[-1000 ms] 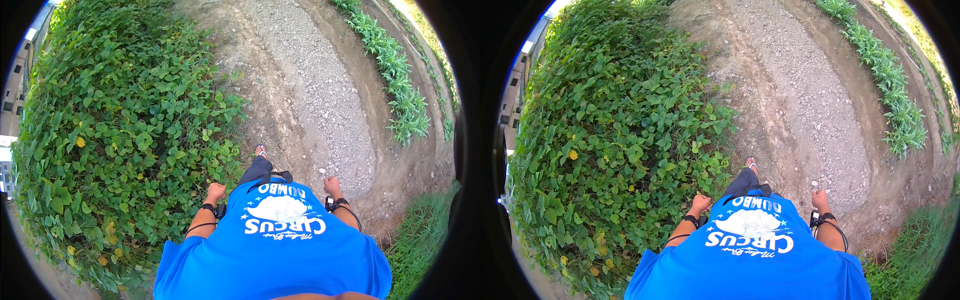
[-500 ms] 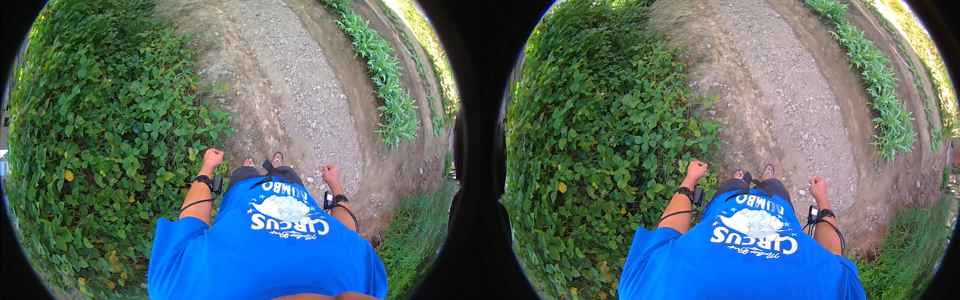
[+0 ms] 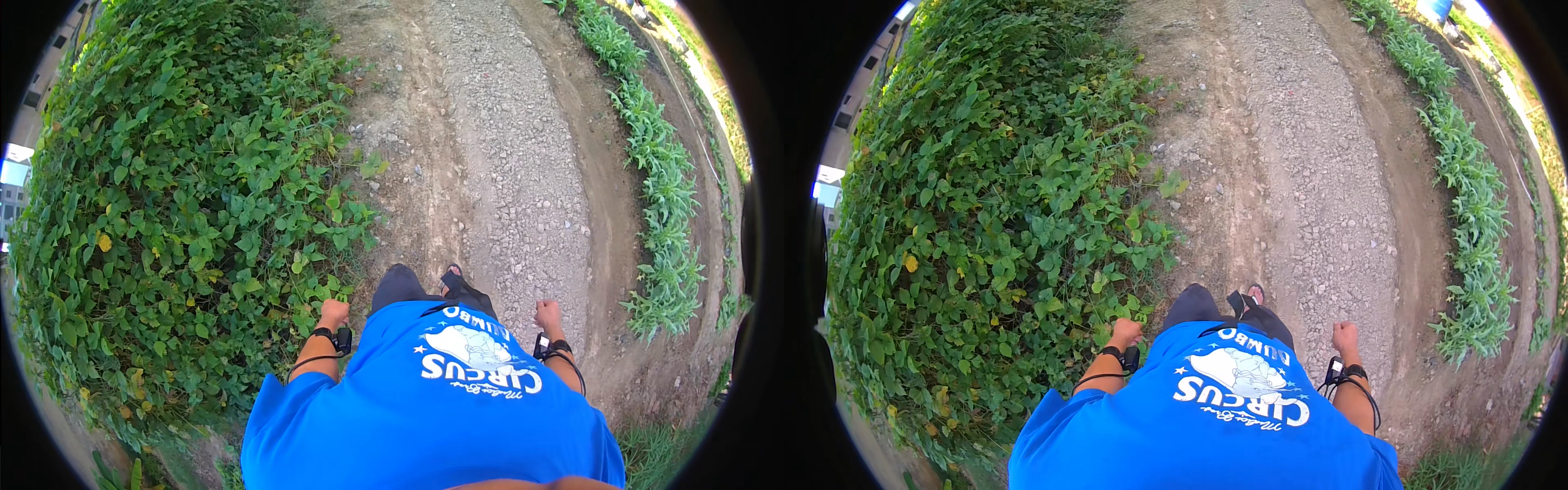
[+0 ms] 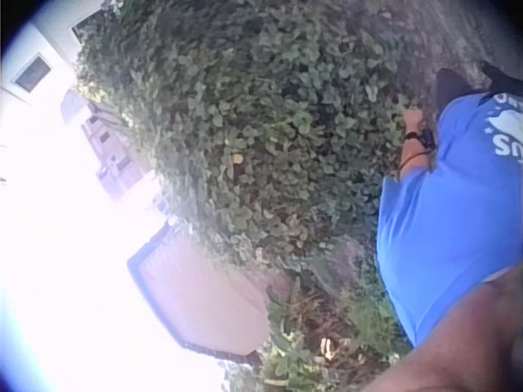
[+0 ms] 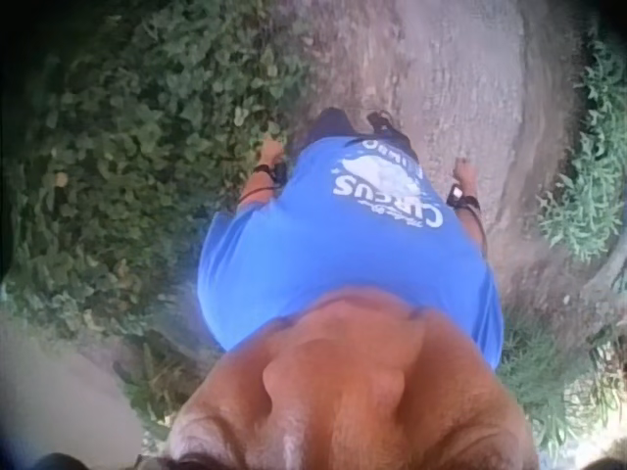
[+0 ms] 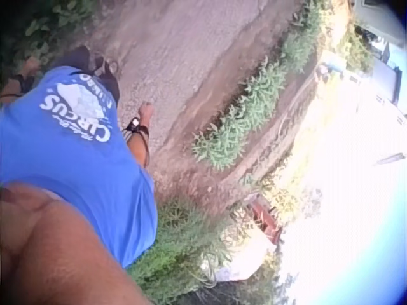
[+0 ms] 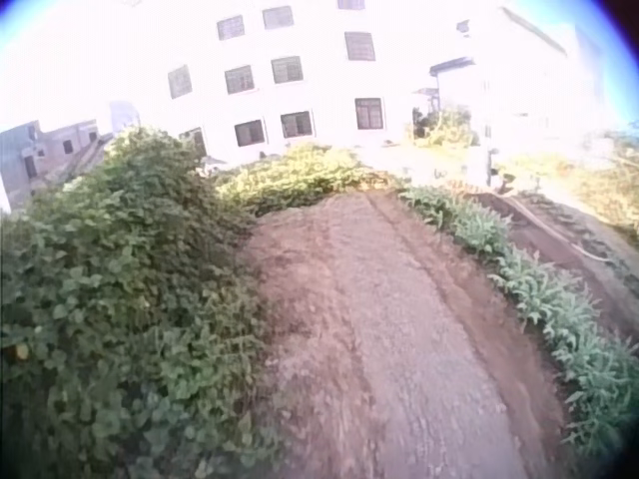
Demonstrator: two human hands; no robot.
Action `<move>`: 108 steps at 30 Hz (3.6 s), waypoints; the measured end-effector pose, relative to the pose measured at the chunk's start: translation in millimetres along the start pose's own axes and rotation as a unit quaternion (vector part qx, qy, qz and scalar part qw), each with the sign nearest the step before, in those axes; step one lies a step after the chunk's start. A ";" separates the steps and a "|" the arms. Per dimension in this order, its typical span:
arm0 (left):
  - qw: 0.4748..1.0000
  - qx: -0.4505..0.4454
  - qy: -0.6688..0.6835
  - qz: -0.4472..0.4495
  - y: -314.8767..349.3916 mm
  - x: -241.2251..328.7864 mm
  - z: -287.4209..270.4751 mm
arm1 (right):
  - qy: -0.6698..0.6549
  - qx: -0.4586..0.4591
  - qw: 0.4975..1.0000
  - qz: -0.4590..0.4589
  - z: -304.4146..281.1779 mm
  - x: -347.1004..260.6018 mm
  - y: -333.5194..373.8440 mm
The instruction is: The person walks along a dirt path beside a dense patch of leafy vines, briefly touching the foliage. They then pick up a long-handled tool and use it to pull and clear the vines from the ground, moving the vegetation into a nearby bucket.
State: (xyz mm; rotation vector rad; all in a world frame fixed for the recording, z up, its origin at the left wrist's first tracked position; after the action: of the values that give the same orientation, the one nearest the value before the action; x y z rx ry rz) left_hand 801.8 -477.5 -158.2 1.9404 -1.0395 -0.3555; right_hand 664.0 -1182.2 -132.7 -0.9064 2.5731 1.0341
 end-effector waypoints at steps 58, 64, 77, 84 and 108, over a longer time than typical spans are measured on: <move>0.991 0.060 0.107 -0.047 -157.5 428.8 -121.5 | 0.160 -0.237 0.946 -0.150 -109.4 -500.6 -452.5; 0.987 -0.018 0.114 -0.116 -199.7 462.9 -150.4 | 0.134 -0.242 0.950 -0.145 -102.0 -603.0 -561.3; 0.922 0.175 0.346 0.028 -336.2 735.2 -389.5 | 0.018 -0.201 0.946 -0.252 -118.0 -876.0 -767.2; 0.981 0.153 -0.087 0.084 -369.7 741.4 -368.9 | -0.001 -0.224 0.963 -0.151 -137.5 -876.1 -778.8; 0.978 0.179 0.103 0.029 -526.7 968.9 -547.1 | -0.001 -0.172 0.955 -0.240 -174.5 -1158.1 -1015.5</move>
State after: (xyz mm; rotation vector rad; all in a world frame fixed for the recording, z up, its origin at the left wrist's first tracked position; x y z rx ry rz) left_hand 1993.6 -784.6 -130.7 2.2025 -1.0740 0.0747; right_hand 2205.7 -1336.4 -83.8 -1.5149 2.0293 1.3323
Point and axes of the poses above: each hand's wrist, its own y-axis away from the middle knuckle, its own z-axis out of the palm, x = y × z, the point moved 3 cm from there along -y, towards the middle knuckle, and after that the axes turned 8 degrees about -y, right-handed, at the moved point
